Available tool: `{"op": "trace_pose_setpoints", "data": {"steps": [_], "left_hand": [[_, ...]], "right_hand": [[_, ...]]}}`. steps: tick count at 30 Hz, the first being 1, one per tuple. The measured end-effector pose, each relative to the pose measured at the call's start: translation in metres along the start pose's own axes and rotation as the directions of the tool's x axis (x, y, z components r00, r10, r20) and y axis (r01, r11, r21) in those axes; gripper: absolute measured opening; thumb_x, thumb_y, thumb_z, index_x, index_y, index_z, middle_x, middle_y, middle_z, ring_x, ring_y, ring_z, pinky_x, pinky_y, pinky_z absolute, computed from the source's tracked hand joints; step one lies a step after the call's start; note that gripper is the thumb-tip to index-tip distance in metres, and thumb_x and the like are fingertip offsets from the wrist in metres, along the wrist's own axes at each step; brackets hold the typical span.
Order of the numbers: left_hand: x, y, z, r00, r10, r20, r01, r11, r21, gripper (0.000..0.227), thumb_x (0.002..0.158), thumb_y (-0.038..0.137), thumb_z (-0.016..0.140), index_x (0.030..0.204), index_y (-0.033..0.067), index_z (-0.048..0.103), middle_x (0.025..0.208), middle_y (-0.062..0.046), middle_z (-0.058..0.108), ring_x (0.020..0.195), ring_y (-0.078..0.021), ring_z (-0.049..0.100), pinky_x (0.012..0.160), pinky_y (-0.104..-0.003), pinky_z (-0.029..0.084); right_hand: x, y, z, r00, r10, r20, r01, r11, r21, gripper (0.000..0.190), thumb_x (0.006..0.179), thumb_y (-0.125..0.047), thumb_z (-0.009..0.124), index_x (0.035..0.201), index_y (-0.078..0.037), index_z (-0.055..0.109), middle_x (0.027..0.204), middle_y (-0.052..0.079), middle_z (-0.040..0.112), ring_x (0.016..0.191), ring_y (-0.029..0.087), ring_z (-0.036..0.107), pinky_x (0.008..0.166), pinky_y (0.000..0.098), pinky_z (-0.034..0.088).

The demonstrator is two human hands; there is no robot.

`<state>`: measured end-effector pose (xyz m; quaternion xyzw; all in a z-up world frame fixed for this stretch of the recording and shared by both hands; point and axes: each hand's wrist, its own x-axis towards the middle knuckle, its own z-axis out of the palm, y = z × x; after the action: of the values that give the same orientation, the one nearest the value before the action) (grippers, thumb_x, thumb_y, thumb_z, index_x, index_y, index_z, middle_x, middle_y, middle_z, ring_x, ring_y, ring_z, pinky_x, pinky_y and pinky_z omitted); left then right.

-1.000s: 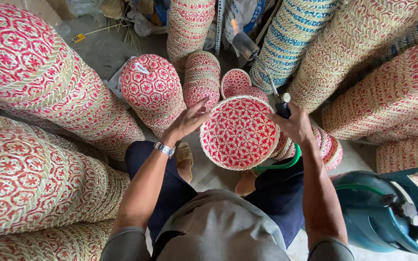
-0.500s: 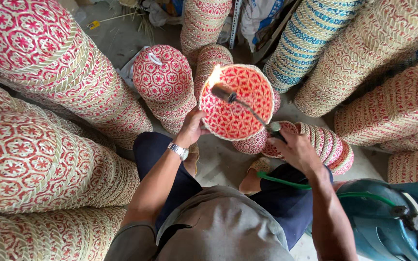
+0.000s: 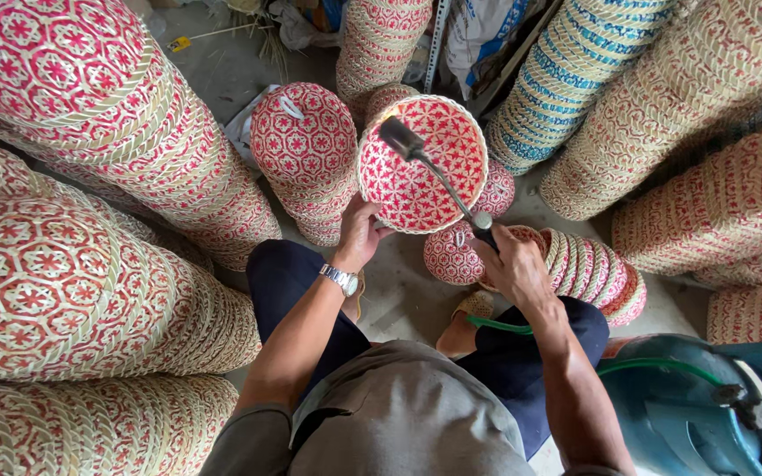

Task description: The person uses a handheld blowtorch to apply flame to the surface of woven baskets. They rotate each basket to treat different sides and then place it back in a stack. The process is repeated for multiple baskets.

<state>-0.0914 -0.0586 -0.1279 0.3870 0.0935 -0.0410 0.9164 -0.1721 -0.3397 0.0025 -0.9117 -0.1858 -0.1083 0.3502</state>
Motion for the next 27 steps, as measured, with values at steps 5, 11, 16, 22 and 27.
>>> {"op": "trace_pose_setpoints", "data": {"steps": [5,11,16,22,27], "left_hand": [[-0.002,0.000,0.008,0.989,0.103,-0.104,-0.103,0.995,0.006,0.051,0.089,0.008,0.057,0.139,0.0177,0.051,0.124,-0.007,0.065,0.104,-0.0218,0.069,0.073,-0.042,0.067],[0.001,-0.001,0.009,0.973,0.172,-0.153,-0.181,0.982,-0.047,0.053,0.087,0.008,0.059,0.138,0.0184,0.048,0.130,-0.006,0.061,0.111,-0.0220,0.066,0.079,-0.046,0.065],[-0.001,-0.017,0.014,0.969,0.214,-0.126,-0.224,0.972,-0.069,0.056,0.086,0.008,0.060,0.139,0.0187,0.048,0.129,-0.006,0.061,0.111,-0.0217,0.064,0.080,-0.046,0.061],[0.001,-0.003,0.016,0.956,0.242,-0.165,-0.267,0.952,-0.152,0.058,0.083,0.008,0.061,0.138,0.0210,0.046,0.129,-0.005,0.059,0.113,-0.0216,0.063,0.086,-0.047,0.063],[-0.013,-0.001,0.019,0.976,0.160,-0.146,-0.192,0.952,-0.238,0.055,0.082,0.008,0.062,0.134,0.0182,0.048,0.127,-0.007,0.058,0.114,-0.0228,0.061,0.090,-0.048,0.061]], "right_hand": [[-0.002,0.001,-0.001,0.984,0.134,-0.118,-0.143,0.987,-0.076,0.031,0.097,-0.025,0.073,0.095,0.004,0.060,0.074,0.026,0.064,0.065,0.044,0.065,0.055,0.0495,0.048],[-0.014,0.016,0.003,0.997,0.072,0.003,-0.071,0.990,-0.124,0.031,0.095,-0.029,0.073,0.091,0.001,0.064,0.074,0.026,0.065,0.068,0.045,0.065,0.059,0.0517,0.048],[-0.004,0.015,0.025,0.991,0.130,0.008,-0.130,0.991,-0.027,0.033,0.095,-0.029,0.072,0.092,0.003,0.063,0.071,0.024,0.062,0.063,0.044,0.062,0.058,0.0514,0.046],[-0.013,0.013,0.014,0.989,0.147,-0.011,-0.146,0.989,0.031,0.033,0.096,-0.030,0.072,0.096,0.003,0.063,0.064,0.019,0.062,0.055,0.032,0.061,0.052,0.0446,0.047],[-0.006,0.014,0.021,0.861,0.489,-0.139,-0.422,0.840,0.342,0.037,0.096,-0.035,0.071,0.095,0.001,0.062,0.066,0.007,0.065,0.051,0.014,0.063,0.045,0.0332,0.051]]}}
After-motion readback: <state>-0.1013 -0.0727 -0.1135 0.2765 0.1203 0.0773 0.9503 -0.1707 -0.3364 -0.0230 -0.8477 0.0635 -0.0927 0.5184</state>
